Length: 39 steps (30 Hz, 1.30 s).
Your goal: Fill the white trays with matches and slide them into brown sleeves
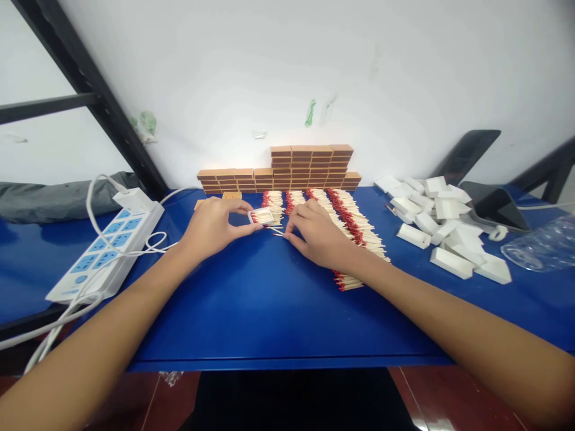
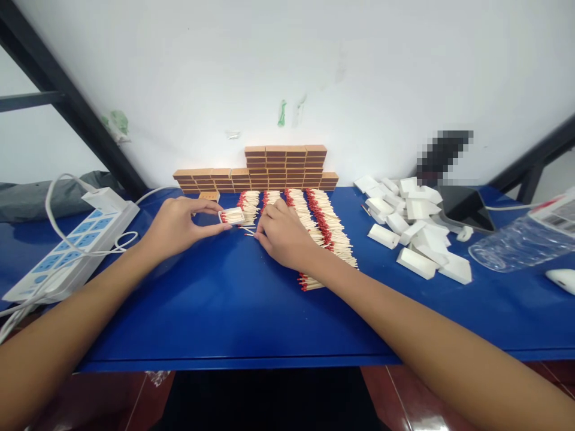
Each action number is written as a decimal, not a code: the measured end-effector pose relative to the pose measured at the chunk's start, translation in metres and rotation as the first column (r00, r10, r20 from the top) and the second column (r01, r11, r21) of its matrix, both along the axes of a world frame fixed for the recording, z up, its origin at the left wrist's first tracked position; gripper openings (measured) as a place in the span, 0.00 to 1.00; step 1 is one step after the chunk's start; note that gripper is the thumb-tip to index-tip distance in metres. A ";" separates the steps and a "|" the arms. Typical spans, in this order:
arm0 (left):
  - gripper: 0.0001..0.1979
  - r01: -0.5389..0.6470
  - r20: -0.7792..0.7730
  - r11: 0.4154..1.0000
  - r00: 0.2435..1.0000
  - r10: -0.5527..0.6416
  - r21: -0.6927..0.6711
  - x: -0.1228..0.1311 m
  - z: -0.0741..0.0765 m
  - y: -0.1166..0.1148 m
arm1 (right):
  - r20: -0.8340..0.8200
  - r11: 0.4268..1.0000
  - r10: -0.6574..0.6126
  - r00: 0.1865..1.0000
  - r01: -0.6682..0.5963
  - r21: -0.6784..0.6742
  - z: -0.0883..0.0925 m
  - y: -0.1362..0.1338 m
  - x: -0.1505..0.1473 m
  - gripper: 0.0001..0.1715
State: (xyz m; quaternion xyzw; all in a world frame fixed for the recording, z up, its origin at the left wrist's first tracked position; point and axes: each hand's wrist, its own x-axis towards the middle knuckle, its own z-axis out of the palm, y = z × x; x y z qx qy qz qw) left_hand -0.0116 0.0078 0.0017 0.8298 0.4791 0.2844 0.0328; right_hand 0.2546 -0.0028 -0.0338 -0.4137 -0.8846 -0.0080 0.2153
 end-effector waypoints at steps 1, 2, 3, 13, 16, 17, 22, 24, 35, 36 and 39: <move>0.17 0.002 -0.001 1.000 1.000 -0.002 -0.002 0.000 0.000 0.000 | 0.006 1.000 -0.001 1.000 0.001 0.002 0.000 0.000 -0.001 0.08; 0.16 0.005 0.000 1.000 1.000 -0.005 -0.001 0.001 0.000 0.000 | 0.002 1.000 0.005 1.000 -0.005 0.008 -0.001 0.000 -0.002 0.08; 0.16 0.007 0.001 1.000 1.000 -0.007 0.002 0.001 0.000 -0.001 | -0.012 1.000 0.015 1.000 -0.015 0.018 -0.002 0.000 -0.004 0.08; 0.15 0.027 0.000 0.997 1.000 -0.027 0.070 0.001 0.000 0.001 | -0.084 0.996 -0.015 0.996 0.022 0.081 -0.014 0.003 -0.016 0.07; 0.15 0.032 -0.013 0.996 0.999 -0.031 0.080 -0.001 0.000 0.003 | -0.037 0.998 -0.027 0.999 0.029 0.055 -0.013 0.006 -0.013 0.10; 0.15 0.035 -0.019 0.997 0.999 -0.033 0.075 -0.001 0.000 0.003 | -0.028 0.999 -0.022 0.999 0.023 0.045 -0.013 0.007 -0.011 0.10; 0.15 0.066 -0.031 0.997 0.997 -0.064 0.051 -0.003 -0.001 0.003 | -0.045 0.999 0.022 0.999 -0.020 0.033 0.001 0.005 -0.002 0.10; 0.16 0.106 -0.031 0.993 0.994 -0.104 0.055 -0.001 -0.001 0.002 | -0.075 0.998 0.010 0.997 -0.005 0.067 0.007 0.003 0.000 0.09; 0.18 0.280 0.060 0.960 0.958 -0.281 0.025 0.015 -0.001 -0.011 | -0.231 0.984 0.106 0.967 -0.069 0.161 0.009 -0.003 -0.010 0.09; 0.17 0.266 0.060 0.963 0.962 -0.268 0.028 0.014 -0.001 -0.010 | -0.249 0.983 0.110 0.962 -0.069 0.170 0.009 -0.003 -0.009 0.09; 0.16 0.155 0.039 0.987 0.987 -0.157 0.050 0.008 0.002 -0.006 | -0.289 0.983 0.083 0.954 -0.030 0.183 0.008 0.000 -0.006 0.10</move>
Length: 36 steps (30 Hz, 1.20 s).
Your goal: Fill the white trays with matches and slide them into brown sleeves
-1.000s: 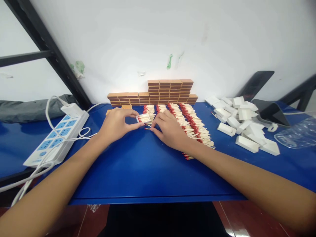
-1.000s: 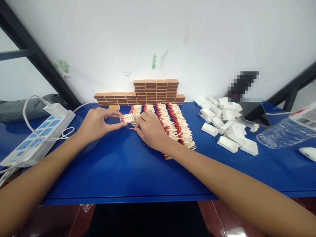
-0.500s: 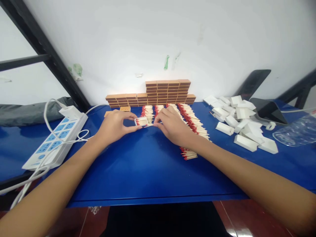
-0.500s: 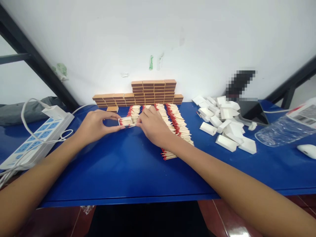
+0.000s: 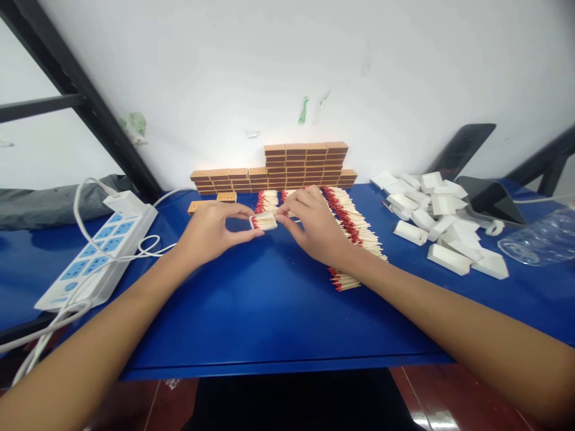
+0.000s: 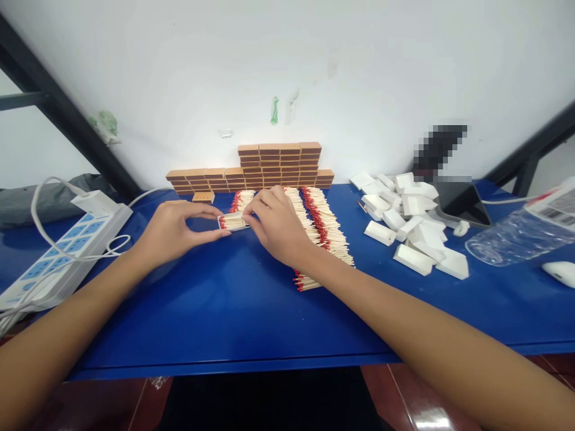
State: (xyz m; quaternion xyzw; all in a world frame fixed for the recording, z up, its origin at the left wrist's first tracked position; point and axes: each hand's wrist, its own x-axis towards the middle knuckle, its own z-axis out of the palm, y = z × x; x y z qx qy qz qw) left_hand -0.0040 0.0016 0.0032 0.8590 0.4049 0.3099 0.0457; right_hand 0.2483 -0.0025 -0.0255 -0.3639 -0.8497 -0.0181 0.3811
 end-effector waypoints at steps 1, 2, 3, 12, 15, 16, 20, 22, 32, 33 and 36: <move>0.15 -0.046 -0.012 0.999 0.999 0.046 0.014 -0.002 0.001 0.002 | 0.002 1.000 -0.008 1.000 0.008 -0.007 -0.001 0.002 0.001 0.09; 0.15 -0.086 -0.024 0.996 0.996 0.087 0.030 -0.005 0.001 0.003 | 0.016 1.000 -0.010 1.000 0.010 -0.022 -0.003 0.004 0.002 0.09; 0.15 -0.116 -0.035 0.992 0.992 0.117 0.047 -0.006 0.002 0.004 | 0.039 0.999 -0.008 0.999 0.010 -0.040 -0.006 0.006 0.002 0.08; 0.15 -0.143 -0.043 0.987 0.988 0.146 0.068 -0.011 -0.002 0.009 | 0.180 0.991 0.042 0.983 -0.018 -0.135 -0.017 0.011 0.002 0.08; 0.15 -0.143 -0.038 0.988 0.989 0.146 0.065 -0.011 -0.003 0.009 | 0.164 0.988 0.044 0.985 -0.018 -0.156 -0.016 0.010 0.000 0.07; 0.15 -0.144 -0.037 0.988 0.989 0.146 0.064 -0.011 -0.002 0.009 | 0.159 0.986 0.045 0.986 -0.019 -0.164 -0.016 0.010 0.000 0.08; 0.15 -0.141 -0.035 0.989 0.989 0.143 0.038 -0.011 -0.002 0.010 | 0.178 0.981 0.069 0.982 -0.034 -0.191 -0.017 0.011 0.000 0.09; 0.15 -0.128 -0.048 0.991 0.990 0.130 0.024 -0.011 -0.002 0.010 | 0.200 0.978 0.092 0.976 -0.051 -0.201 -0.017 0.010 0.001 0.10; 0.16 0.077 -0.026 0.997 0.997 -0.077 -0.004 -0.001 -0.002 0.002 | 0.113 0.995 0.021 0.993 -0.009 -0.100 0.001 0.003 0.001 0.08; 0.16 0.099 -0.014 0.995 0.995 -0.099 -0.011 0.001 -0.003 0.000 | 0.110 0.996 0.013 0.994 -0.003 -0.092 0.001 0.002 0.000 0.07; 0.18 0.140 0.020 0.990 0.990 -0.140 -0.032 0.006 -0.005 -0.003 | 0.105 0.997 0.021 0.994 -0.014 -0.071 0.001 -0.001 -0.003 0.07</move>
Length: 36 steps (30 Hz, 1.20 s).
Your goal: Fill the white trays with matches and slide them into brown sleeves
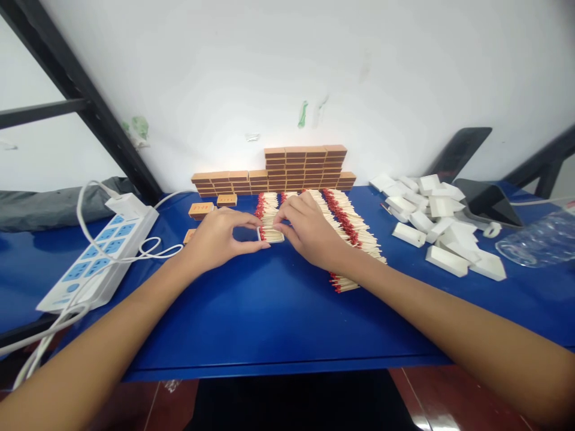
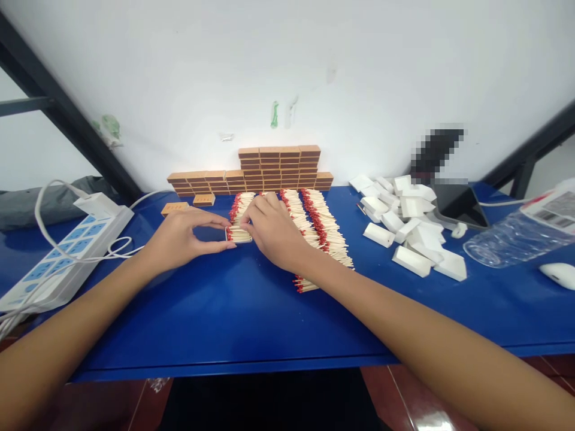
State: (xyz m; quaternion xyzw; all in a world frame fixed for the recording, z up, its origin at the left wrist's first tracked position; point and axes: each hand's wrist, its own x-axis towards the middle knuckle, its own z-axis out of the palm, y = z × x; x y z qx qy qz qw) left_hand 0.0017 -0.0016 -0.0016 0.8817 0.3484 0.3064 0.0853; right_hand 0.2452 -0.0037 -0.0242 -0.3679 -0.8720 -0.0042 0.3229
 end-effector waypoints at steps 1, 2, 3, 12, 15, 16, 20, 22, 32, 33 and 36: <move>0.18 0.004 0.004 1.000 1.000 -0.004 -0.006 0.001 -0.001 -0.001 | -0.001 1.000 0.011 1.000 -0.011 0.007 0.000 -0.001 -0.001 0.08; 0.18 0.004 0.005 1.000 1.000 -0.004 -0.013 0.001 -0.001 -0.001 | -0.001 1.000 0.025 1.000 -0.025 0.015 0.000 -0.002 -0.001 0.09; 0.18 0.003 0.008 1.000 1.000 -0.002 -0.021 0.001 -0.001 -0.001 | -0.003 0.999 0.040 0.999 -0.040 0.023 0.000 -0.003 -0.002 0.10; 0.16 -0.135 -0.017 0.991 0.991 0.134 -0.010 -0.008 0.003 0.006 | -0.019 0.998 -0.012 1.000 0.013 0.055 -0.004 0.005 0.004 0.12; 0.17 -0.236 -0.046 0.972 0.971 0.236 0.014 -0.012 0.004 0.009 | 0.037 0.999 0.030 0.999 -0.031 0.025 -0.010 0.009 0.006 0.11; 0.17 -0.257 -0.053 0.966 0.965 0.258 0.023 -0.014 0.004 0.010 | 0.059 0.999 0.048 0.997 -0.049 0.009 -0.011 0.010 0.006 0.11; 0.15 -0.272 -0.070 0.961 0.959 0.275 0.042 -0.018 0.003 0.013 | 0.110 0.996 0.085 0.990 -0.081 -0.043 -0.015 0.011 0.008 0.12; 0.15 -0.271 -0.076 0.962 0.959 0.274 0.046 -0.018 0.002 0.014 | 0.116 0.995 0.088 0.989 -0.082 -0.057 -0.016 0.011 0.008 0.10; 0.16 -0.246 -0.085 0.969 0.966 0.245 0.009 -0.016 0.001 0.012 | 0.143 0.994 0.065 0.988 -0.052 -0.094 -0.011 0.012 0.012 0.09; 0.17 -0.227 -0.078 0.974 0.971 0.227 0.008 -0.016 0.001 0.012 | 0.132 0.996 0.054 0.990 -0.043 -0.084 -0.008 0.011 0.013 0.09; 0.17 -0.159 -0.048 0.987 0.986 0.160 0.015 -0.013 0.000 0.011 | 0.074 0.999 0.016 0.997 -0.013 -0.038 0.001 0.007 0.014 0.09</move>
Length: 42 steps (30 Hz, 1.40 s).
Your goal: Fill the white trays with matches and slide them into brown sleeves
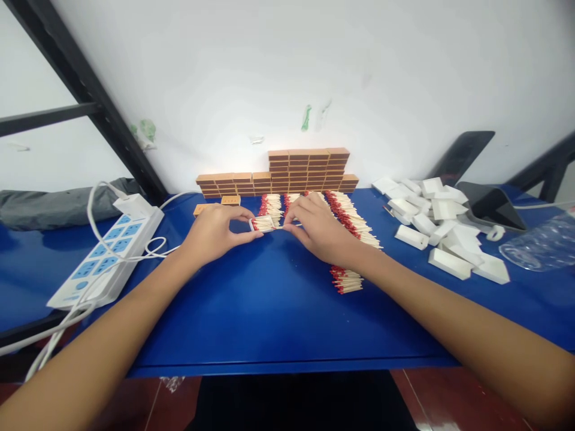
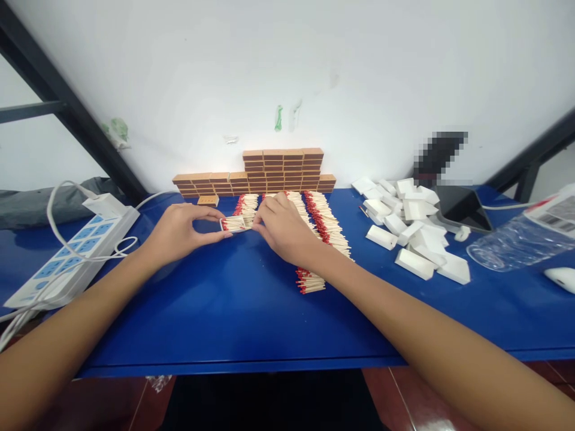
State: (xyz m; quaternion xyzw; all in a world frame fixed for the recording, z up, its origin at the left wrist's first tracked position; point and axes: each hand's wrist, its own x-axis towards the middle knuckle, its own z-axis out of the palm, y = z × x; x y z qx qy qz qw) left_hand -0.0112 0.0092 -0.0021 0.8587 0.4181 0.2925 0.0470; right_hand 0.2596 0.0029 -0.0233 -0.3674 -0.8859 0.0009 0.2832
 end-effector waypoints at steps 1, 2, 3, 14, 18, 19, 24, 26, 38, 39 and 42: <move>0.17 0.024 0.009 1.000 1.000 -0.024 -0.002 0.002 -0.001 -0.001 | -0.015 1.000 -0.006 1.000 0.006 0.012 0.002 -0.002 -0.001 0.08; 0.18 0.049 0.019 0.999 0.999 -0.049 -0.011 0.004 -0.001 -0.002 | -0.023 1.000 -0.005 1.000 0.006 0.021 0.003 -0.004 -0.002 0.08; 0.18 0.073 0.029 0.997 0.997 -0.073 -0.021 0.006 -0.002 -0.003 | -0.022 1.000 0.000 1.000 0.000 0.026 0.004 -0.005 -0.003 0.07; 0.18 0.166 -0.018 0.984 0.986 -0.167 -0.071 0.013 -0.009 -0.009 | -0.061 0.994 0.107 0.992 -0.106 0.015 -0.003 -0.009 -0.003 0.06; 0.17 0.182 -0.071 0.981 0.980 -0.186 -0.061 0.012 -0.007 -0.010 | -0.044 0.994 0.105 0.993 -0.106 -0.034 -0.004 -0.009 -0.002 0.06; 0.18 0.188 -0.070 0.980 0.979 -0.192 -0.061 0.012 -0.007 -0.010 | -0.045 0.994 0.102 0.994 -0.104 -0.044 -0.004 -0.010 -0.002 0.05; 0.12 0.262 -0.048 0.963 0.963 -0.265 -0.064 0.012 -0.006 -0.010 | -0.059 0.993 0.086 0.995 -0.090 -0.071 -0.004 -0.011 -0.004 0.05; 0.10 0.280 -0.044 0.958 0.958 -0.283 -0.065 0.012 -0.007 -0.010 | -0.059 0.992 0.088 0.994 -0.093 -0.089 -0.005 -0.010 -0.004 0.05; 0.11 0.302 -0.017 0.951 0.953 -0.304 -0.061 0.013 -0.008 -0.009 | -0.134 0.989 0.130 0.982 -0.138 -0.051 -0.006 -0.012 -0.007 0.07; 0.11 0.307 -0.014 0.950 0.951 -0.309 -0.062 0.013 -0.008 -0.009 | -0.136 0.987 0.146 0.980 -0.153 -0.041 -0.006 -0.013 -0.007 0.07; 0.10 0.321 0.005 0.945 0.947 -0.321 -0.071 0.013 -0.009 -0.008 | -0.131 0.986 0.161 0.978 -0.166 -0.021 -0.007 -0.013 -0.008 0.09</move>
